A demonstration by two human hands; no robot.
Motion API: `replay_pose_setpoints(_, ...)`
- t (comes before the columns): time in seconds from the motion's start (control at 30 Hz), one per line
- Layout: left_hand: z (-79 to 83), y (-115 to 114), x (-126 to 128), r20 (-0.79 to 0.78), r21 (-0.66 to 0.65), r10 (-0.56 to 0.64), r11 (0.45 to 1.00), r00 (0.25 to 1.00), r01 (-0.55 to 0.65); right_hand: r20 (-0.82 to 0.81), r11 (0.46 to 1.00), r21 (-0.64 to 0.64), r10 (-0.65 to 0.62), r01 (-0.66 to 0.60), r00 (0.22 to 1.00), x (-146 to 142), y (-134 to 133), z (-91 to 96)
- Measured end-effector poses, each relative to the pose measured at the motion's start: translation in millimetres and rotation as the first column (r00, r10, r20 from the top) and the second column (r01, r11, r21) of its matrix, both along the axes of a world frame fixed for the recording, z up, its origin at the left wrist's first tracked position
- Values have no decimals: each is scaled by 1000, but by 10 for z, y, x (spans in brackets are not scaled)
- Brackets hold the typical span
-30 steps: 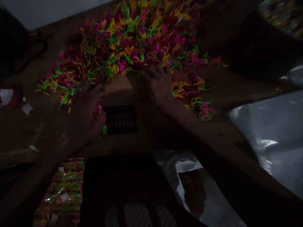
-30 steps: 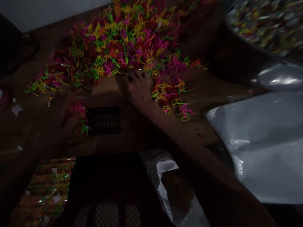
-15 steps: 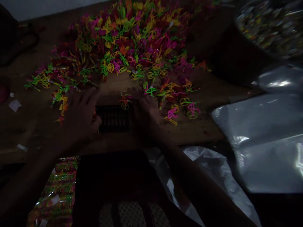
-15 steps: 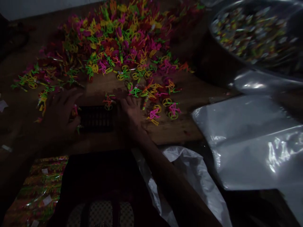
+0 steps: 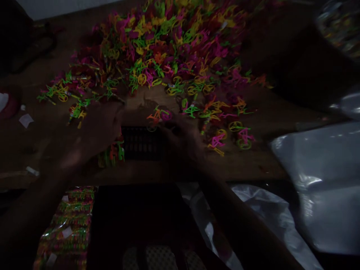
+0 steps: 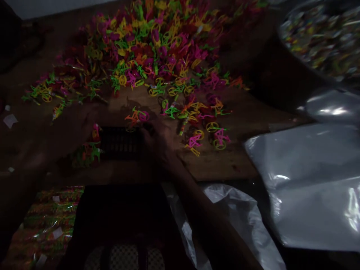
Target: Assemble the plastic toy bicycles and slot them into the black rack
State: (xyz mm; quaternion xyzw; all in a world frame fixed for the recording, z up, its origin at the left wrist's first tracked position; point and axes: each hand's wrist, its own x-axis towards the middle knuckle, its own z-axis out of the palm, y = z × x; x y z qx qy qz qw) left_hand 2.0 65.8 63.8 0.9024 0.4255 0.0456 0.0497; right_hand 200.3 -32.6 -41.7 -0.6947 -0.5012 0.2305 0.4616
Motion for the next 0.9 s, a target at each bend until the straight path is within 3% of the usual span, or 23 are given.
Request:
replay_pose_setpoints(0.1, -162, 116, -45, -29, 30, 3, 1000, 1000, -2, -92, 997, 53, 57, -52, 994, -5, 48, 56)
replay_pose_setpoints(0.2, -248, 142, -67, -11, 58, -7, 998, 1000, 7, 47, 985, 153, 76, -82, 996, -2, 69, 70)
replay_pose_setpoints(0.37, -218, 109, -23, -19, 37, 9, 999, 1000, -8, 197, 960, 223, 127, -170, 972, -156, 67, 16)
replay_pose_setpoints(0.53, -201, 79, 1, -69, 74, -15, 997, 998, 20, -25, 945, 257, 217, -204, 976, -436, 185, -18)
replay_pose_setpoints(0.67, -215, 82, 11, -88, 88, 0, 996, 996, 7, -89, 948, 195, 272, -251, 958, -600, 309, -7)
replay_pose_setpoints(0.9, -261, 113, -2, -87, 68, 5, 998, 996, 1, 42, 936, 122, 327, -329, 944, -635, 354, 42)
